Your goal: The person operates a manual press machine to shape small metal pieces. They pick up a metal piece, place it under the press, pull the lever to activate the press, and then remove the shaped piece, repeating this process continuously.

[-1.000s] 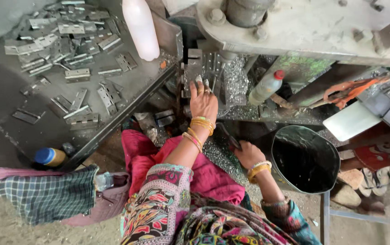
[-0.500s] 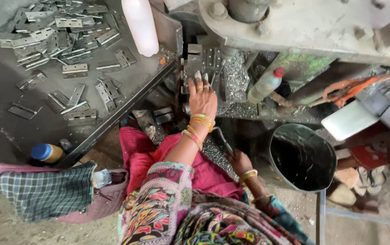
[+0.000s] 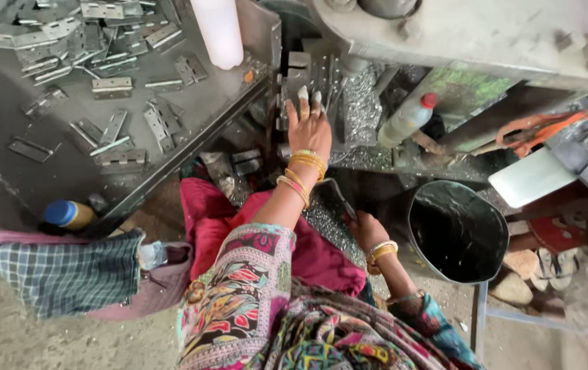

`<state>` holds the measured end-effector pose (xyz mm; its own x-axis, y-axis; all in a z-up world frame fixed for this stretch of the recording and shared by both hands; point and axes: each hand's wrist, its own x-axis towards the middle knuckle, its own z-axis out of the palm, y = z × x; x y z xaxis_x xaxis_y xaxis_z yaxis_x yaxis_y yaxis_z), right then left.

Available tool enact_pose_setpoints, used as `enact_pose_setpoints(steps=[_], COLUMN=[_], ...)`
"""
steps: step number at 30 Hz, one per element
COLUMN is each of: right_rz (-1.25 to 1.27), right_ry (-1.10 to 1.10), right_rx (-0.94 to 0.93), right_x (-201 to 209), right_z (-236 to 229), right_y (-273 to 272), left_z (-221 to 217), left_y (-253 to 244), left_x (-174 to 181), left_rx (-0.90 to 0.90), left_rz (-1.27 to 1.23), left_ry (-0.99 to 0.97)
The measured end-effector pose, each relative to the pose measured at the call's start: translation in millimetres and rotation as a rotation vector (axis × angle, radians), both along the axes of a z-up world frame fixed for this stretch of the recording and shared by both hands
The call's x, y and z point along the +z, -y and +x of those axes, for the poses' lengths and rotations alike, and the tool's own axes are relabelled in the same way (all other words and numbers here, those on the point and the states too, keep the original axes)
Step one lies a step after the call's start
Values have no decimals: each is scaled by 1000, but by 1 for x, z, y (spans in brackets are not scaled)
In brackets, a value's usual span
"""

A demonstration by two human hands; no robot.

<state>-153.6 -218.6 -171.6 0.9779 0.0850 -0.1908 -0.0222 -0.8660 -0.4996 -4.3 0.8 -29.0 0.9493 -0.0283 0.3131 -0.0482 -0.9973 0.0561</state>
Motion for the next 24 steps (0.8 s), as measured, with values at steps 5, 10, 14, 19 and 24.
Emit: enact_pose_setpoints(steps=[5, 10, 14, 19, 24], right_rz=[41, 180, 44, 55, 15], right_ry=[-135, -130, -174, -70, -59], right_rx=[-98, -23, -62, -53, 30], right_x=[21, 32, 16, -5, -1], right_z=[13, 15, 22, 12, 31], right_y=[-19, -8, -13, -13, 0], left_z=[11, 11, 14, 18, 34], left_y=[-8, 5, -8, -11, -9], left_x=[4, 3, 5, 9, 13], left_rx=[11, 0, 35, 21, -9], left_rz=[23, -29, 86, -2, -2], left_ry=[0, -43, -56, -30, -191])
